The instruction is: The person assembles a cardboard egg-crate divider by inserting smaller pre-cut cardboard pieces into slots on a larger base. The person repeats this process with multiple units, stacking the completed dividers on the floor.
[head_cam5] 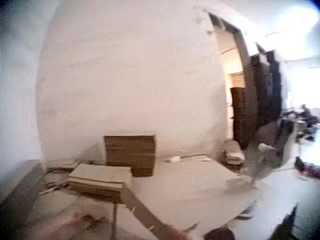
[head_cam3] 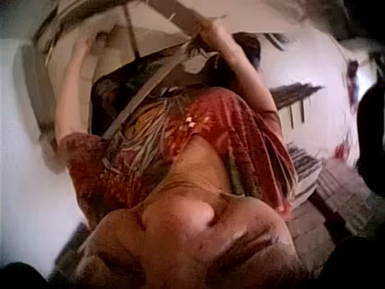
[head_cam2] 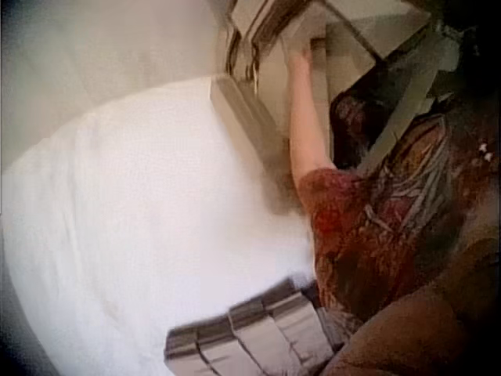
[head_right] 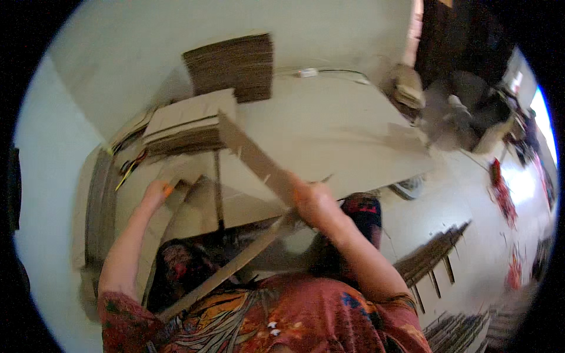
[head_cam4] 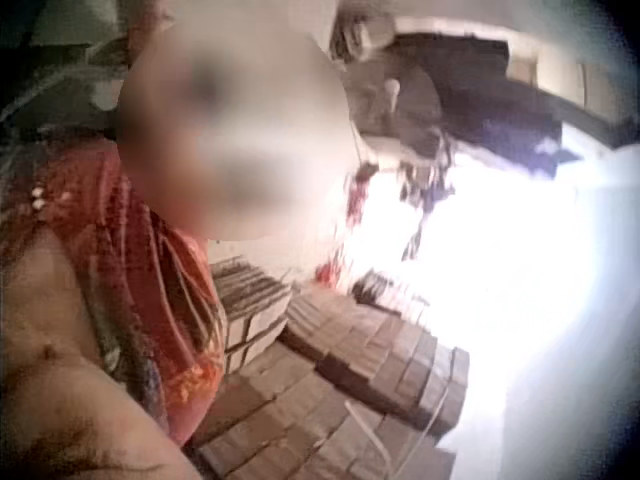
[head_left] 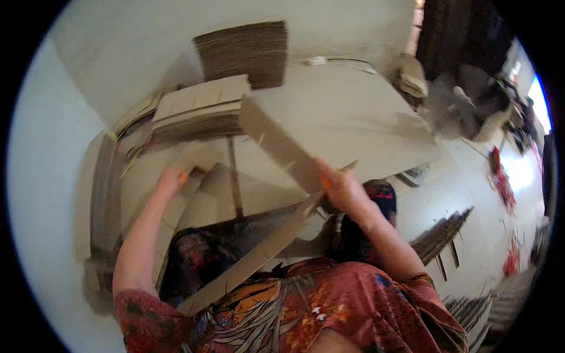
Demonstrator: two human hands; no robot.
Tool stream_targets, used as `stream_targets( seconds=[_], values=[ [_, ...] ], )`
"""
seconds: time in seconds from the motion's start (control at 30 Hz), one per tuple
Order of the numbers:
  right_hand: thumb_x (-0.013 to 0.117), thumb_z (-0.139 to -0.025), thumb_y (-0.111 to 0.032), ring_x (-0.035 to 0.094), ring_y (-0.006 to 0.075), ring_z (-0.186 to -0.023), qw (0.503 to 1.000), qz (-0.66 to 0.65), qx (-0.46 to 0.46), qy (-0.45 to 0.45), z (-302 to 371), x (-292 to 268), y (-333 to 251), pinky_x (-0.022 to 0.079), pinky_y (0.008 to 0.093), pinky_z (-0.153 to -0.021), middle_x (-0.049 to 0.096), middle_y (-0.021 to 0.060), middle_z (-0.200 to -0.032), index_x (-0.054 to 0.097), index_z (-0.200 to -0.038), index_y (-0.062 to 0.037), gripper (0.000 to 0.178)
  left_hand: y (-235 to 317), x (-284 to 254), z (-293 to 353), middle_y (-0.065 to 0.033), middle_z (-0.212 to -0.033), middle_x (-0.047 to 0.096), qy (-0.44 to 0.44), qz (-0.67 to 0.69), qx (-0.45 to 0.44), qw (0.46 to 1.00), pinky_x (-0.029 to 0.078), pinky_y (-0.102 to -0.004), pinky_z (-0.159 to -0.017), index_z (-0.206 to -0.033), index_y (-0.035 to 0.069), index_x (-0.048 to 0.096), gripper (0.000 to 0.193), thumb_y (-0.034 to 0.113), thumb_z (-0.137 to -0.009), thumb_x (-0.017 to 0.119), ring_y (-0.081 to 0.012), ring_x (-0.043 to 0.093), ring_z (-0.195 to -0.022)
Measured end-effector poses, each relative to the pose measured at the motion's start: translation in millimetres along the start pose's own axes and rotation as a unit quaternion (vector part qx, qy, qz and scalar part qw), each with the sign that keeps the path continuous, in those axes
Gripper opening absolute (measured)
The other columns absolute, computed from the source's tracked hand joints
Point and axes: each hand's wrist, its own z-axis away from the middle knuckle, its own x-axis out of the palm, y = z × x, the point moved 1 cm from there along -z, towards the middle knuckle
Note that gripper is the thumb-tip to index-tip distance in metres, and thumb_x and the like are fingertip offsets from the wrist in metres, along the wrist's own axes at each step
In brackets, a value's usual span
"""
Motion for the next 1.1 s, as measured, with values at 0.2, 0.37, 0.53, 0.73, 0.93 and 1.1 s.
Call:
stream_targets(
  seconds=[0.2,0.37,0.53,0.73,0.93,1.1],
  values=[
    [0.051,-0.083,0.003,0.063,0.0368,-0.078,0.99,-0.079,-0.103,0.045,-17.7,-32.1,-35.3,0.05,0.0367,-0.069,0.063,0.0231,-0.09,0.05,-0.125,-0.0062,0.043,81.2,-36.1,-3.1,-0.0125,-0.072,0.056,-0.066,0.195,-0.03,0.978,0.047,-0.035,-0.053,-0.085,-0.004,0.061,0.028,0.024,-0.083,0.059,-0.02,0.055,-0.063],
    [0.049,-0.077,0.006,0.06,0.0381,-0.069,0.989,-0.065,-0.122,0.05,-26.6,-29.8,-42.3,0.047,0.0408,-0.062,0.06,0.0224,-0.081,0.05,-0.123,-0.0049,0.047,153.6,-15.9,4.4,-0.0071,-0.073,0.058,-0.161,0.266,-0.015,0.95,0.051,-0.0307,-0.053,-0.095,-0.002,0.064,0.028,0.023,-0.084,0.059,-0.0158,0.057,-0.067],
    [0.049,-0.076,-0.002,0.058,0.0415,-0.065,0.995,-0.048,-0.06,-0.056,-25.2,-23.2,-27.3,0.046,0.0474,-0.059,0.059,0.0235,-0.071,0.048,-0.123,-0.0076,0.047,212.1,-10.4,33.1,-0.0011,-0.07,0.058,-0.243,0.32,0.079,0.912,0.05,-0.0276,-0.052,-0.098,0.001,0.065,0.027,0.025,-0.088,0.058,-0.0082,0.053,-0.063],
    [0.048,-0.076,0.001,0.058,0.0394,-0.064,0.998,-0.022,-0.017,-0.047,-29.5,-22.3,-14.1,0.046,0.0406,-0.061,0.056,0.0261,-0.073,0.057,-0.118,-0.0079,0.044,190.8,-1.8,22.8,-0.0002,-0.075,0.059,-0.197,0.359,0.12,0.904,0.051,-0.0273,-0.059,-0.101,0.0,0.064,0.035,0.032,-0.09,0.057,-0.0097,0.055,-0.066],
    [0.05,-0.075,-0.002,0.06,0.0386,-0.069,0.991,0.084,-0.01,-0.1,-34.0,-11.3,-4.6,0.048,0.0465,-0.063,0.061,0.0222,-0.072,0.056,-0.118,-0.0085,0.044,46.0,62.0,2.3,-0.0181,-0.12,0.052,0.126,-0.079,-0.01,0.989,0.048,-0.0394,-0.083,-0.116,0.0,0.052,0.052,0.038,-0.083,0.061,-0.0322,0.053,-0.106],
    [0.05,-0.073,-0.001,0.06,0.0378,-0.069,0.99,0.07,-0.016,-0.123,-37.5,-10.7,-10.0,0.047,0.0463,-0.063,0.062,0.0207,-0.074,0.053,-0.121,-0.0069,0.048,-13.7,58.2,7.6,-0.0188,-0.105,0.059,0.01,-0.131,-0.082,0.988,0.048,-0.0442,-0.077,-0.103,0.001,0.056,0.039,0.035,-0.083,0.059,-0.0342,0.058,-0.096]
  ],
)
